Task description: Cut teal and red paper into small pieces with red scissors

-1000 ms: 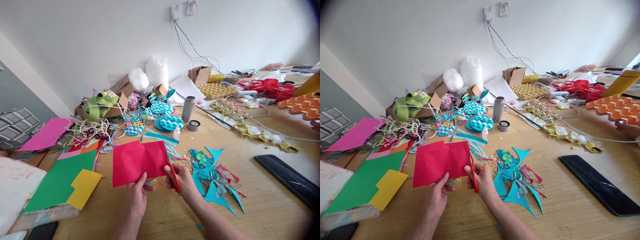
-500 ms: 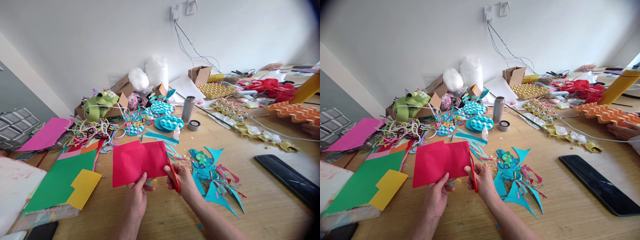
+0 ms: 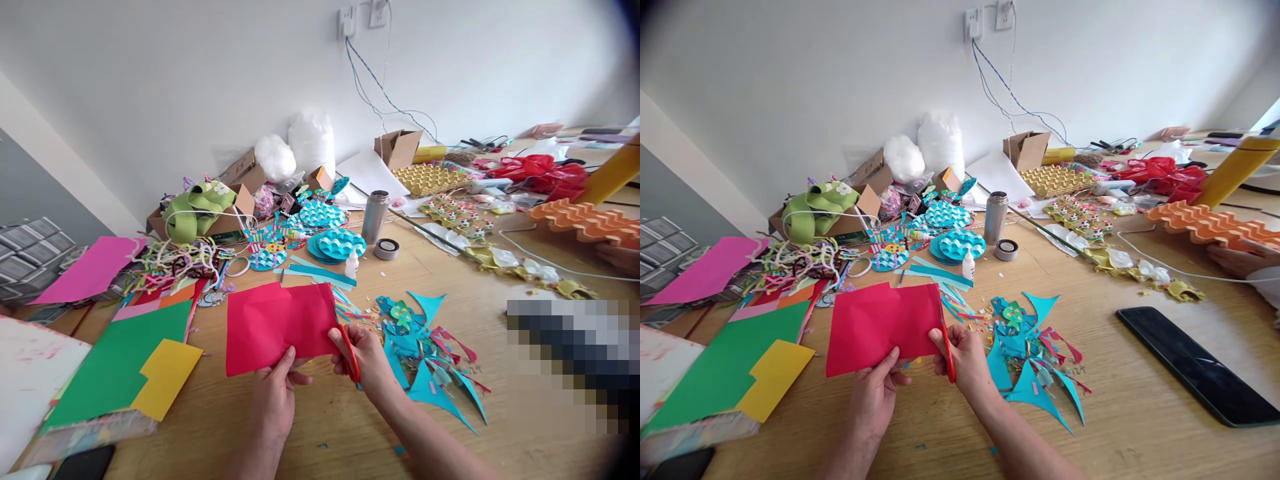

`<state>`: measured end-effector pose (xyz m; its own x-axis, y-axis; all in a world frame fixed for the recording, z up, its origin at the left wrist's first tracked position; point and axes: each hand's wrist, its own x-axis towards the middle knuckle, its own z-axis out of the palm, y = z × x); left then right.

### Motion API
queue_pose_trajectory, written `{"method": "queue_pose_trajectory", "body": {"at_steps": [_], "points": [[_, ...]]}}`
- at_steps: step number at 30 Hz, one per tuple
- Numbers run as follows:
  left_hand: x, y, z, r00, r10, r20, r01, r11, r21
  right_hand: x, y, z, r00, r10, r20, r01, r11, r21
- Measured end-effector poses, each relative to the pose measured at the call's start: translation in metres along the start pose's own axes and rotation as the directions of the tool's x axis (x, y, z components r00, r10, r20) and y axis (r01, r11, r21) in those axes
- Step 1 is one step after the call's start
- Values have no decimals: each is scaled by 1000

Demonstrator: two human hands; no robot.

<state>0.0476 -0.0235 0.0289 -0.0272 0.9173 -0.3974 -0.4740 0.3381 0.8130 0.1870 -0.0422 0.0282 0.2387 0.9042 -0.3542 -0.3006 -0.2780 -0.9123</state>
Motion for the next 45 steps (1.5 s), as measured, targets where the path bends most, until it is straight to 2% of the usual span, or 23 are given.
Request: {"method": "queue_pose_trajectory", "body": {"at_steps": [13,21,45], "points": [[-1,0,-1,1000,-4,-22,4,1000,-1,-1,0,0,1000,6,-3,-6,1000,-1],[-1,-2,-1,1000,-7,-10,7,1000,0,0,0,-2,998,-70,0,70,997,-13],[-4,-7,0,1000,-28,-5,28,999,20,0,-5,-3,999,-45,-30,46,999,25]]}}
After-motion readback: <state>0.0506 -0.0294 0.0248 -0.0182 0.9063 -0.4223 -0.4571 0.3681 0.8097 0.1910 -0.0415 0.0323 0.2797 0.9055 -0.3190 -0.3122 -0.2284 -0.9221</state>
